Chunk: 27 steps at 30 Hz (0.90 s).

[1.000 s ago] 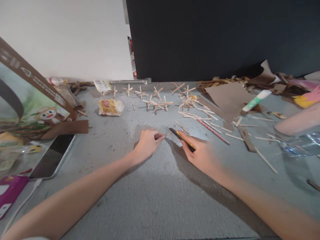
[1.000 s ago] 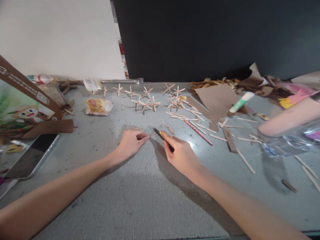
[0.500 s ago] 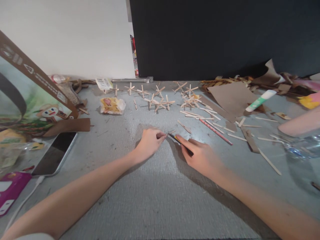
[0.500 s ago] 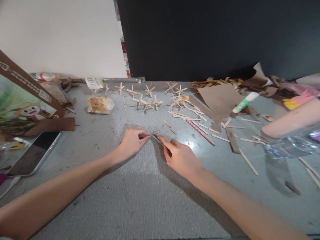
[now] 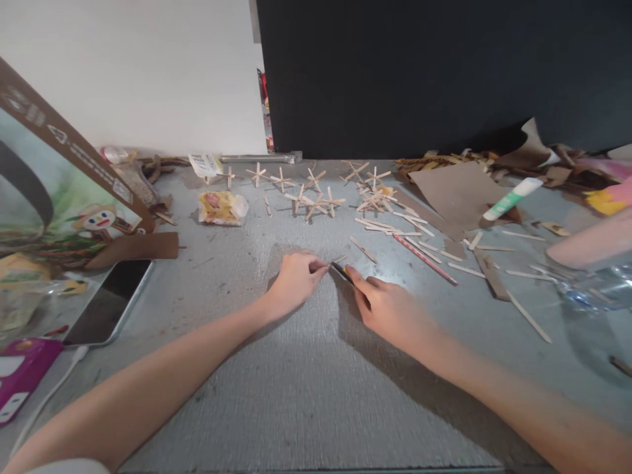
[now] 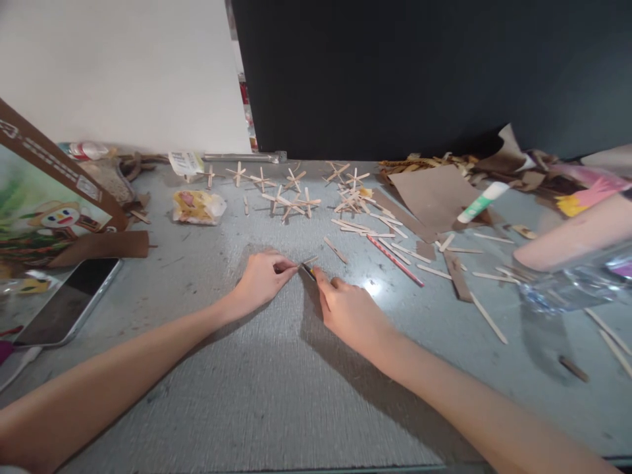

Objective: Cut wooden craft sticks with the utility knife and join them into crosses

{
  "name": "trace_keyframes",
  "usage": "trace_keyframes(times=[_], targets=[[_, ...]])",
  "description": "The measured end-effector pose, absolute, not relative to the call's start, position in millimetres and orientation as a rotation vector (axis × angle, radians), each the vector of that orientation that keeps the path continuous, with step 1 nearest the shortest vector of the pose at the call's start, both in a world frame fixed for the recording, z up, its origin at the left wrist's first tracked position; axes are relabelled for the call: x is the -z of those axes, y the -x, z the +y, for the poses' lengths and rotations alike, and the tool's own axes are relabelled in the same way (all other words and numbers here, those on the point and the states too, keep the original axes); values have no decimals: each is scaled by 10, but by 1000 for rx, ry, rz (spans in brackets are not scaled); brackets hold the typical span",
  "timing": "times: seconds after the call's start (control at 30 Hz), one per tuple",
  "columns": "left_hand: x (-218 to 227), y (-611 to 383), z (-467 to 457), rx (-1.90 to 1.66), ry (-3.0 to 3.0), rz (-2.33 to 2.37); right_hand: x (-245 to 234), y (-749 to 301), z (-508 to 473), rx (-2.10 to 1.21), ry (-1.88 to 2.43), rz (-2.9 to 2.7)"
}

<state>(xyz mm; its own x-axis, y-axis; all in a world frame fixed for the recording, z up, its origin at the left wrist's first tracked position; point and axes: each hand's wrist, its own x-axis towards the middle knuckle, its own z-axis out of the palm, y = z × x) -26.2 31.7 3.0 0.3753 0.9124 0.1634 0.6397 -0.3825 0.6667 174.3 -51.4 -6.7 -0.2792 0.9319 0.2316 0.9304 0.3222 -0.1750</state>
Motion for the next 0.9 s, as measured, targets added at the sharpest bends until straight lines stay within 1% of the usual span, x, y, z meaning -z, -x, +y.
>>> trace_keyframes(times=[0.17, 0.27, 0.33, 0.47, 0.53, 0.73, 0.9], targets=[[-27, 284, 315, -733, -2153, 1312, -33, -1825, -418, -504, 1504, -1984], [-21, 295, 321, -762, -2144, 1300, -47, -1858, -410, -627, 1483, -1907], [-17, 301, 324, -787, -2130, 1293, -38, -1851, -439, -546, 1475, -1858], [-4, 318, 332, -840, -2058, 1290, -46, -1822, -524, -208, 1399, -1805], [10, 331, 350, -878, -1974, 1287, -64, -1825, -548, -118, 1399, -1801], [50, 366, 418, -982, -1703, 1239, -43, -1860, -536, -30, 1414, -1815], [52, 364, 415, -998, -1640, 1217, -27, -1854, -538, -120, 1413, -1799]])
